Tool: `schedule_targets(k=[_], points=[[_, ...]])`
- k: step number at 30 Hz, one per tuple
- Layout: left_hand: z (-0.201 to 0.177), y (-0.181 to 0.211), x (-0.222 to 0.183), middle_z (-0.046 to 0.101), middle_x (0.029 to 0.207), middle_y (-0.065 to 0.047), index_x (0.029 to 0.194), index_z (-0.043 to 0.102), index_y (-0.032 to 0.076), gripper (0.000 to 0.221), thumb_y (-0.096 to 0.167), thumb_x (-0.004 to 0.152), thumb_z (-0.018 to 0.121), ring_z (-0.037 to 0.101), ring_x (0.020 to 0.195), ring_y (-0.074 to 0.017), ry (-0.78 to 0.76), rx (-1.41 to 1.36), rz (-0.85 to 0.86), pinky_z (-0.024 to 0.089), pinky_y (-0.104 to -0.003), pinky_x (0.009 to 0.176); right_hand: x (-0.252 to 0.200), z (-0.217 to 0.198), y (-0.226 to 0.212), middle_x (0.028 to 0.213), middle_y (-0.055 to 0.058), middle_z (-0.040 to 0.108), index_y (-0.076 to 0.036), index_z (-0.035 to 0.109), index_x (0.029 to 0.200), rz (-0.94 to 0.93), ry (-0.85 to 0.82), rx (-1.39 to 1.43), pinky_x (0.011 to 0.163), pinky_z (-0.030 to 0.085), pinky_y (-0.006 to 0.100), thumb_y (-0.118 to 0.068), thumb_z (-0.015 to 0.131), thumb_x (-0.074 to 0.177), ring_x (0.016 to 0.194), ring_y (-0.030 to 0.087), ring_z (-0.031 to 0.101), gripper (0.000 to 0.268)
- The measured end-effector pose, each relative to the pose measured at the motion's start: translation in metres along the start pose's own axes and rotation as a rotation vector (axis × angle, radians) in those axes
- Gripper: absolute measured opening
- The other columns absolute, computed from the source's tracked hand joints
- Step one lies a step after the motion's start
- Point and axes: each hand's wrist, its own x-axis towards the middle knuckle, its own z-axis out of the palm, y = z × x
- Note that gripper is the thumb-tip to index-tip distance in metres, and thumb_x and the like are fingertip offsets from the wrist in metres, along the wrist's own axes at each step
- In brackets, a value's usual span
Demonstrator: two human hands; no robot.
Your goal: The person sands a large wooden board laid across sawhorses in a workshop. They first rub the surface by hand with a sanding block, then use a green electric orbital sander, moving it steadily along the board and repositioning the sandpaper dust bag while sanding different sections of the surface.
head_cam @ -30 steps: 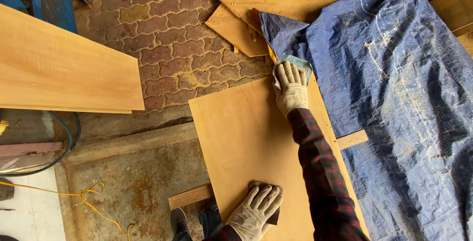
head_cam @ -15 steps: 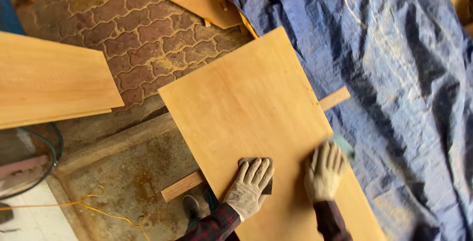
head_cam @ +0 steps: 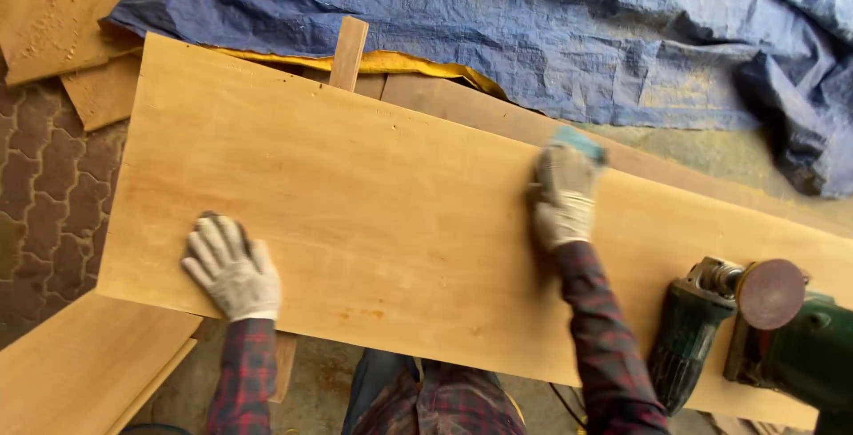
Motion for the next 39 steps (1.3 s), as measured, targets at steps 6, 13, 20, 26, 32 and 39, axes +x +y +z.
schedule_targets(k=[6, 13, 20, 26, 32, 39], points=[[-0.018, -0.022, 0.036, 0.020, 0.172, -0.025, 0.165, 0.024, -0.002, 0.066, 0.038, 0.113, 0.033, 0.017, 0.158, -0.0438, 0.035, 0.064, -0.099, 0.011, -0.064, 0.125, -0.106, 0.057, 0.125, 0.172, 0.026, 0.028, -0.003, 0.030, 0.167, 0.532, 0.164, -0.190, 0.129, 0.010, 0.058, -0.030, 0.048, 0.114, 0.159, 0.044, 0.023, 0.063], [-0.014, -0.021, 0.034, 0.017, 0.173, -0.022, 0.166, 0.021, 0.001, 0.066, 0.039, 0.113, 0.028, 0.013, 0.158, -0.0434, 0.024, 0.056, -0.122, 0.008, -0.062, 0.125, -0.076, 0.060, -0.258, 0.158, 0.015, 0.039, -0.009, 0.039, 0.155, -0.164, -0.574, 0.000, 0.126, 0.012, 0.054, -0.040, 0.049, 0.098, 0.151, 0.029, 0.030, 0.066], [-0.004, -0.034, 0.031, 0.017, 0.172, -0.020, 0.165, 0.020, 0.002, 0.065, 0.040, 0.113, 0.028, 0.015, 0.157, -0.0416, 0.042, 0.078, -0.082, 0.010, -0.062, 0.124, -0.125, 0.048, -0.078, 0.163, 0.019, 0.038, -0.009, 0.042, 0.157, 0.021, -0.066, 0.089, 0.127, 0.016, 0.054, -0.019, 0.060, 0.093, 0.152, 0.037, 0.032, 0.067], [0.005, -0.038, 0.033, 0.023, 0.171, -0.021, 0.165, 0.026, 0.001, 0.066, 0.039, 0.111, 0.034, 0.021, 0.156, -0.0415, 0.119, 0.177, -0.025, 0.015, -0.064, 0.122, -0.108, 0.066, -0.051, 0.162, 0.025, 0.041, -0.004, 0.048, 0.156, 0.384, 0.197, -0.044, 0.125, 0.013, 0.059, -0.020, 0.055, 0.104, 0.152, 0.045, 0.032, 0.055], [0.002, -0.041, 0.031, 0.026, 0.170, -0.022, 0.163, 0.029, 0.002, 0.065, 0.040, 0.111, 0.036, 0.023, 0.155, -0.0424, 0.131, 0.126, 0.024, 0.015, -0.064, 0.122, -0.091, 0.090, -0.260, 0.157, 0.019, 0.040, -0.008, 0.042, 0.150, -0.227, -0.202, 0.194, 0.123, 0.011, 0.054, -0.026, 0.068, 0.078, 0.148, 0.036, 0.031, 0.078], [0.001, -0.040, 0.035, 0.027, 0.169, -0.022, 0.163, 0.030, 0.002, 0.066, 0.040, 0.109, 0.037, 0.023, 0.155, -0.0431, 0.126, 0.156, 0.046, 0.014, -0.064, 0.121, -0.051, 0.062, -0.038, 0.164, 0.025, 0.040, -0.006, 0.046, 0.157, 0.107, 0.125, -0.080, 0.126, 0.015, 0.054, -0.028, 0.056, 0.105, 0.152, 0.042, 0.033, 0.057]])
